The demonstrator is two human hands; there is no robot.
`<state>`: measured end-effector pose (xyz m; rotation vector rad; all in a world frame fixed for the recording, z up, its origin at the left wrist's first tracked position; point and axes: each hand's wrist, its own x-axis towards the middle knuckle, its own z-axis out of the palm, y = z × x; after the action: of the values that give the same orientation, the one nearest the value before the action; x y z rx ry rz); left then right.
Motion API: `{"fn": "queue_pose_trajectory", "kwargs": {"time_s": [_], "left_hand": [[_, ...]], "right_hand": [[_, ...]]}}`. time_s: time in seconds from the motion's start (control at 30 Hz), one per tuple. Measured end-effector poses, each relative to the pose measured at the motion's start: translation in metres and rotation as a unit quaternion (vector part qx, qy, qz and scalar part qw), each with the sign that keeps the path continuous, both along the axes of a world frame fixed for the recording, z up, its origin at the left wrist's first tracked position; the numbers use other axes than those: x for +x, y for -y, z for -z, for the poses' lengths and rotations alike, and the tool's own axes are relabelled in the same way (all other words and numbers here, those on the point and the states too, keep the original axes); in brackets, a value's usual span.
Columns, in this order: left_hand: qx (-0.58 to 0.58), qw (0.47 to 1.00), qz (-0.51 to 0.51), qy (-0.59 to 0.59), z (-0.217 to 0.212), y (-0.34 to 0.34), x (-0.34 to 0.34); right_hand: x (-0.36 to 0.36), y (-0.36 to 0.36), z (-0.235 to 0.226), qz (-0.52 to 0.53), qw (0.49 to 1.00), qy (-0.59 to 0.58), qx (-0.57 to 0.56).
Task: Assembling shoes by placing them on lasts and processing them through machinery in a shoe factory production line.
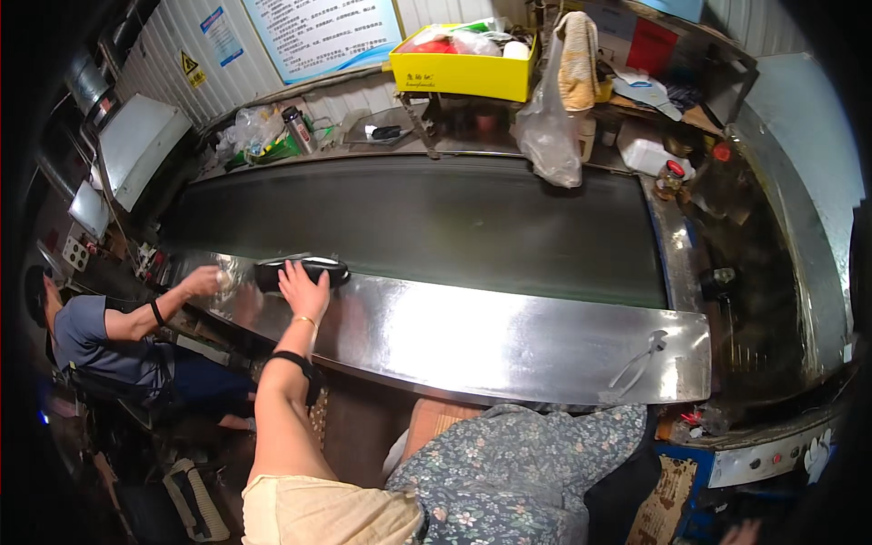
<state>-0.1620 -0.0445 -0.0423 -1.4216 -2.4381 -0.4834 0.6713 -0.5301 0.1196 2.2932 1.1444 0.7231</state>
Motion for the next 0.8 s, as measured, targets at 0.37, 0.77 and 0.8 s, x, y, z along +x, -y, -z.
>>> {"fn": "queue_pose_trajectory", "kwargs": {"time_s": [0.37, 0.77, 0.8], "left_hand": [[0.053, 0.957, -0.098, 0.268, -0.002, -0.047, -0.030], [0.049, 0.755, 0.145, 0.638, 0.009, 0.052, 0.055], [-0.012, 0.704, 0.171, 0.690, -0.018, 0.067, 0.102]], "right_hand": [[-0.134, -0.013, 0.220, 0.131, 0.836, -0.448, 0.289], [-0.107, -0.126, 0.176, -0.083, 0.651, -0.617, 0.433], [-0.130, -0.155, 0.146, -0.089, 0.592, -0.672, 0.435]]}}
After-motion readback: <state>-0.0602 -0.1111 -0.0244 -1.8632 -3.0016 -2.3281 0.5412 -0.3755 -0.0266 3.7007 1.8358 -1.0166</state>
